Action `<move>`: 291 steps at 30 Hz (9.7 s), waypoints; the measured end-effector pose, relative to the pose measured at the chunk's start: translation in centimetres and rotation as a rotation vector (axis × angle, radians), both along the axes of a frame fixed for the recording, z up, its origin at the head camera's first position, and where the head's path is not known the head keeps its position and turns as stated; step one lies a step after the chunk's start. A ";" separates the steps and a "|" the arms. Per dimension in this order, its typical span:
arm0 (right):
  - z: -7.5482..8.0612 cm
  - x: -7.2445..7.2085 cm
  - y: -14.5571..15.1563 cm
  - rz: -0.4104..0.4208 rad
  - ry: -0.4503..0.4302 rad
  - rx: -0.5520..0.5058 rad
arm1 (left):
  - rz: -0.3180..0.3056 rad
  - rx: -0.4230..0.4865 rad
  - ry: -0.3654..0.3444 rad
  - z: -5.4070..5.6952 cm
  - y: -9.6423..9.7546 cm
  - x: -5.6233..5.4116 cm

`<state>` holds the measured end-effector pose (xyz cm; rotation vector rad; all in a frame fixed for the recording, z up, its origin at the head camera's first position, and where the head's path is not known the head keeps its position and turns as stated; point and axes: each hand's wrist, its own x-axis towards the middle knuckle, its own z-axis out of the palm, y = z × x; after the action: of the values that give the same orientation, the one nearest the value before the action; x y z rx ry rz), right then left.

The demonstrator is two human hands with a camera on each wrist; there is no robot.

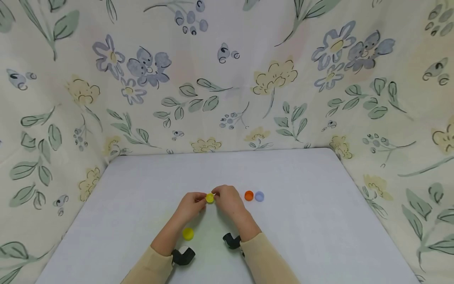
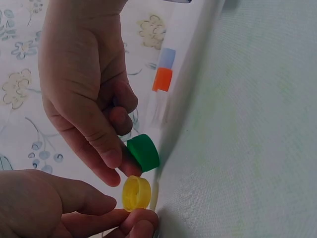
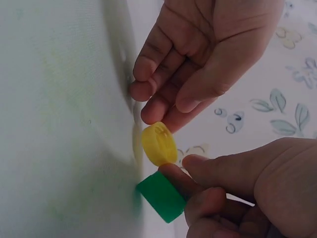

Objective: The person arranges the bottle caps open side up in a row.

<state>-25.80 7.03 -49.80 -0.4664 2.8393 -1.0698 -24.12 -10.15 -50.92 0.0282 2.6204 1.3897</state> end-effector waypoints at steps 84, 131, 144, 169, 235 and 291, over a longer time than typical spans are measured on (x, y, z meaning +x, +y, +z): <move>1.9 3.3 -1.0 0.268 -0.145 -0.022 | -0.223 0.047 0.065 2.4 -7.5 4.6; -1.4 7.0 -5.1 0.239 -0.081 0.086 | -0.462 -0.140 0.280 -1.5 -9.1 7.0; -1.1 7.0 -5.2 0.246 -0.086 0.055 | -0.443 -0.144 0.298 -1.2 -9.1 7.1; -1.0 5.8 -4.0 0.214 -0.155 -0.105 | -0.378 -0.262 0.363 0.0 -8.1 6.1; -0.9 1.4 -5.0 0.011 -0.007 0.001 | -0.070 0.132 -0.023 -0.4 -5.9 0.9; -1.7 11.0 -5.0 0.340 -0.155 0.080 | -0.431 -0.020 0.259 -1.1 -9.7 12.0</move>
<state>-14.82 2.08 -51.51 -0.7857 2.5351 -0.8828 -12.13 -19.80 -52.05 0.7692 2.6032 1.2730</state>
